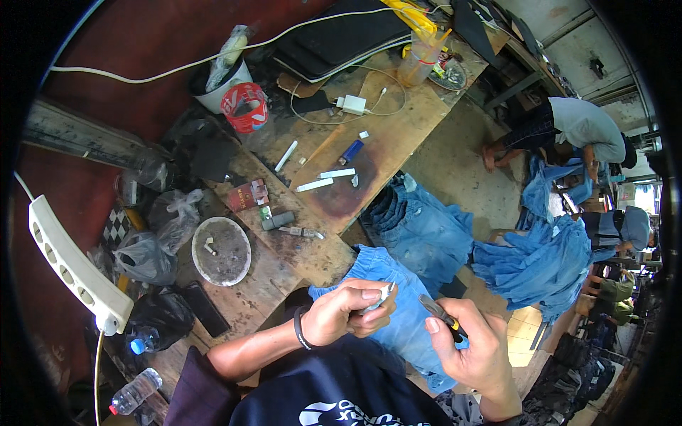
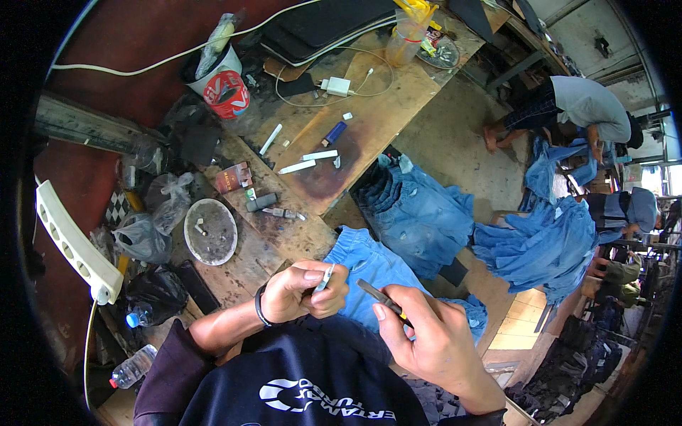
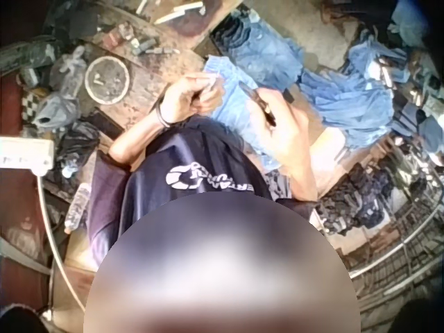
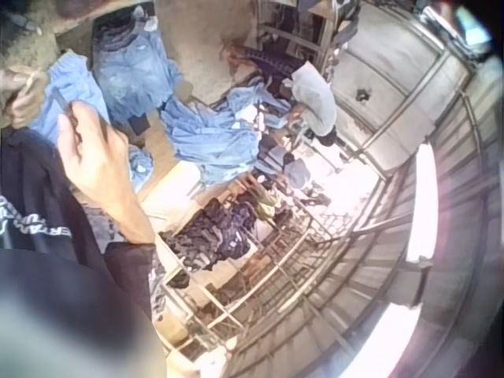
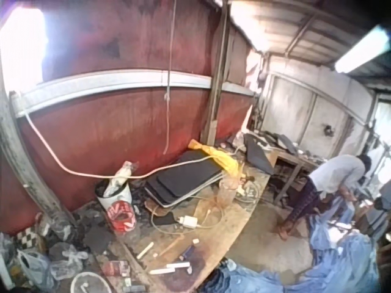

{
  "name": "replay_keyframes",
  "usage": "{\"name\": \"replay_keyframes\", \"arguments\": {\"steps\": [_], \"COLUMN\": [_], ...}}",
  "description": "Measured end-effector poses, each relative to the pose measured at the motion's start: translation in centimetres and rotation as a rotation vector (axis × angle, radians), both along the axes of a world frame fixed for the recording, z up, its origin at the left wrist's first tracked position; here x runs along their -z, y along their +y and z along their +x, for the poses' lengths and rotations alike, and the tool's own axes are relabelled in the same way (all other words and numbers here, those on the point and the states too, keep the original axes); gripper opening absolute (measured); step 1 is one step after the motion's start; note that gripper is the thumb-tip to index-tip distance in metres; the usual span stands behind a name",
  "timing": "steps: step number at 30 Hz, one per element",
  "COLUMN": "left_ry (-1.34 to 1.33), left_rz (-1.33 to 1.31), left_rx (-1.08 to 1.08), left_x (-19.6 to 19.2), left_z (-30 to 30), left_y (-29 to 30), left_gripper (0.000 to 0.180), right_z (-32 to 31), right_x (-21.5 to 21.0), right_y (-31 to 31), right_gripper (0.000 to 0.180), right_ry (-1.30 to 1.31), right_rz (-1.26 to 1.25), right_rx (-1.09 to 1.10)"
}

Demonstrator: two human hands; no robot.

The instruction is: The person uses a utility knife to cut and scrape the surface of a pair of light blue jeans to create distressed markings. They repeatedly lift and reposition the jeans on a workbench while applying the tool to different areas of the fabric.

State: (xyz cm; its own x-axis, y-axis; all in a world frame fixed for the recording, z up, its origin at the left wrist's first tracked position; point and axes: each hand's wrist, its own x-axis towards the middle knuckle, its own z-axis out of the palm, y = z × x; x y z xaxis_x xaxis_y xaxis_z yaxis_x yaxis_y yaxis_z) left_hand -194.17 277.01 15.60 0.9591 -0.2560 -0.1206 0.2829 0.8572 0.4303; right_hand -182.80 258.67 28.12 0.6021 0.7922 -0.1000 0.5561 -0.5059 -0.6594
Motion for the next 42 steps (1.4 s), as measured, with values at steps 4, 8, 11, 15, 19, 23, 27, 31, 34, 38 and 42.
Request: {"name": "replay_keyframes", "arguments": {"steps": [4, 8, 11, 15, 19, 23, 27, 31, 34, 38, 42], "left_ry": [-0.050, -0.069, -0.083, -0.035, -0.014, -0.093, -0.072, -0.110, -0.148, -0.094, -0.113], "left_rz": [0.003, 0.041, 0.097, 0.199, 0.294, 0.629, 0.721, 0.807, 0.881, 0.919, 0.968], "left_rx": [0.011, 0.004, -0.025, -0.079, -0.130, -0.202, -0.244, -0.331, -0.333, -0.232, -0.234], "left_x": [-0.1, -0.1, -0.4, -1.3, -1.9, -1.8, -2.2, -2.3, -2.1, -2.3, -2.9], "left_z": [-0.2, -0.1, 0.0, 0.0, 0.1, 0.3, 0.5, 1.1, 1.3, 0.6, 0.4], "left_y": [0.1, 0.0, -0.1, -0.4, -0.2, 0.8, 0.8, 0.3, 0.5, 1.4, 1.6], "left_gripper": [0.042, 0.043, 0.042, 0.039, 0.035, 0.040, 0.053, 0.054, 0.049, 0.042, 0.042], "right_z": [-0.3, -0.5, -0.7, -0.9, -1.1, -1.5, -2.1, -2.2, -2.3, -2.8, -3.0], "right_x": [-0.2, -0.4, -0.6, -0.6, -0.2, 0.5, 1.1, 1.6, 2.0, 2.4, 2.6], "right_y": [0.7, 1.1, 1.2, 1.1, 0.7, 0.2, -0.1, -0.5, -0.7, -0.8, -0.9], "right_gripper": [0.014, 0.013, 0.014, 0.015, 0.014, 0.014, 0.017, 0.017, 0.010, 0.017, 0.018], "right_ry": [0.000, 0.000, 0.018, 0.018, 0.031, 0.043, 0.067, 0.033, 0.010, 0.052, 0.053], "right_rz": [0.014, 0.033, 0.044, 0.055, 0.074, 0.105, 0.120, 0.105, 0.118, 0.116, 0.115], "right_rx": [-0.013, -0.013, -0.004, -0.012, 0.007, 0.069, 0.149, 0.161, 0.145, 0.217, 0.219]}}
